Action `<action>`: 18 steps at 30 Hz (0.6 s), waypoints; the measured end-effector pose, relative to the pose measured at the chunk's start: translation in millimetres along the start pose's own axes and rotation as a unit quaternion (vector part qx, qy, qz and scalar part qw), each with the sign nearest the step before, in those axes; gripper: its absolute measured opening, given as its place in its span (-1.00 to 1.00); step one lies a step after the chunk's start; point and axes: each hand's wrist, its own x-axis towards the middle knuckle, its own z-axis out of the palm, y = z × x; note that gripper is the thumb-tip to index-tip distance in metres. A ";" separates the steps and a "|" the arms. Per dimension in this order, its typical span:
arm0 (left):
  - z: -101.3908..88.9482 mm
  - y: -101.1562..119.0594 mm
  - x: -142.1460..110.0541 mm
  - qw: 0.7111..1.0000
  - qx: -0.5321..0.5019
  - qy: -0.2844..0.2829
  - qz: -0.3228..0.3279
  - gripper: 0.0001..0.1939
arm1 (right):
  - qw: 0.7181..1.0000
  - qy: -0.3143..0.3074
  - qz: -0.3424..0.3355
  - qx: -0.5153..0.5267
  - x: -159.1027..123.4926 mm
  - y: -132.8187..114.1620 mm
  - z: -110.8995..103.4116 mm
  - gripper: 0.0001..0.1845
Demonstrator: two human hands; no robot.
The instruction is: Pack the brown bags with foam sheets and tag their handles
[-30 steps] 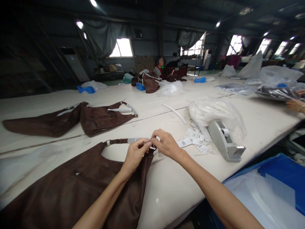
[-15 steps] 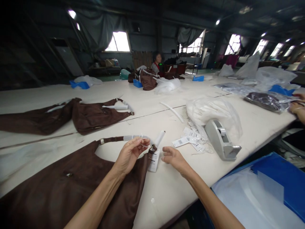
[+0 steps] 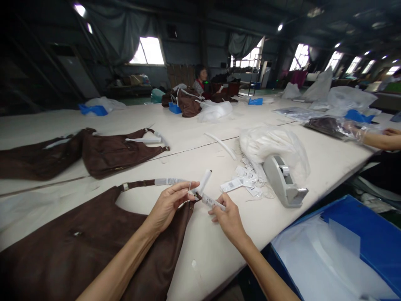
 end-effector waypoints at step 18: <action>16.6 1.5 -10.4 0.968 0.190 -0.042 0.161 -0.60 | 0.877 -0.111 -0.371 -0.283 17.9 -63.6 5.9 -0.75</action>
